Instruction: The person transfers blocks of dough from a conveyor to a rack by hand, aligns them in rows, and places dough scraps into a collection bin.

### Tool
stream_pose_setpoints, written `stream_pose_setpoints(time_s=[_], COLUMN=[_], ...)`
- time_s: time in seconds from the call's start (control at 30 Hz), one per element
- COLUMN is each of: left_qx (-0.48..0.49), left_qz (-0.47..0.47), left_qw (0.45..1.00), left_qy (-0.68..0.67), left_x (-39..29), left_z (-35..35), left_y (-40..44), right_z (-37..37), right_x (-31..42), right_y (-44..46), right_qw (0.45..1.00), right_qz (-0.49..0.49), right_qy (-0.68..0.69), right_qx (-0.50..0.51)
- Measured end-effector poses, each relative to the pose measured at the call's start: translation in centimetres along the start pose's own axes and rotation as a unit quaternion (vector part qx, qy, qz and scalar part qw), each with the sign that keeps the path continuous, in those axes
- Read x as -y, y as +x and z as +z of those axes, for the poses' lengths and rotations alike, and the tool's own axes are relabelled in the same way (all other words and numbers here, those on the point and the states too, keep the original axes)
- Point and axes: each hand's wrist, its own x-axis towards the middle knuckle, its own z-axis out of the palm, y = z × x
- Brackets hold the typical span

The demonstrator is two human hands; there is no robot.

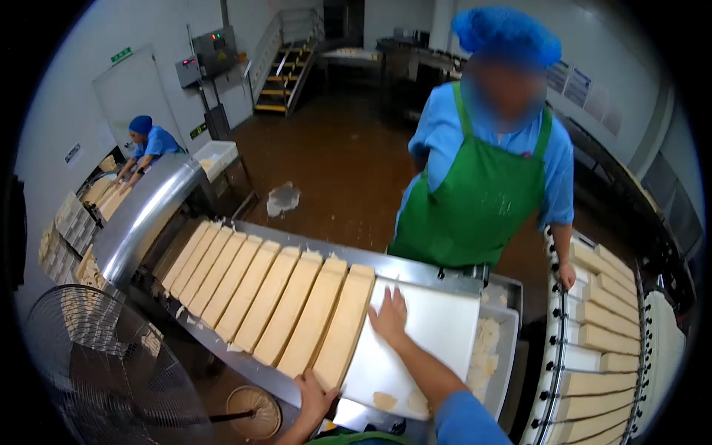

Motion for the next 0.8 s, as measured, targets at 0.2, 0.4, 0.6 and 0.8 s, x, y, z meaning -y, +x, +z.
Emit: stream_pose_setpoints(time_s=[0.2, 0.4, 0.6, 0.8], left_qx=[0.014, 0.064, 0.091, 0.126], left_qz=[0.035, -0.016, -0.016, 0.052], left_qw=[0.999, 0.996, 0.992, 0.988], left_qy=[0.039, 0.057, 0.09, 0.071], left_x=[-0.1, -0.7, -1.7, -0.9], left_z=[0.1, 0.1, 0.4, 1.4], left_y=[0.5, 0.7, 1.1, 1.7], right_z=[0.5, 1.0, -0.3, -4.2], right_x=[6.7, 9.3, 8.3, 4.4], right_y=[5.9, 6.8, 6.0, 4.8], right_qw=[0.992, 0.973, 0.975, 0.961], right_qz=[0.052, 0.095, 0.08, 0.197], right_qy=[-0.041, -0.13, -0.13, -0.122], right_qx=[0.103, 0.167, 0.164, 0.154])
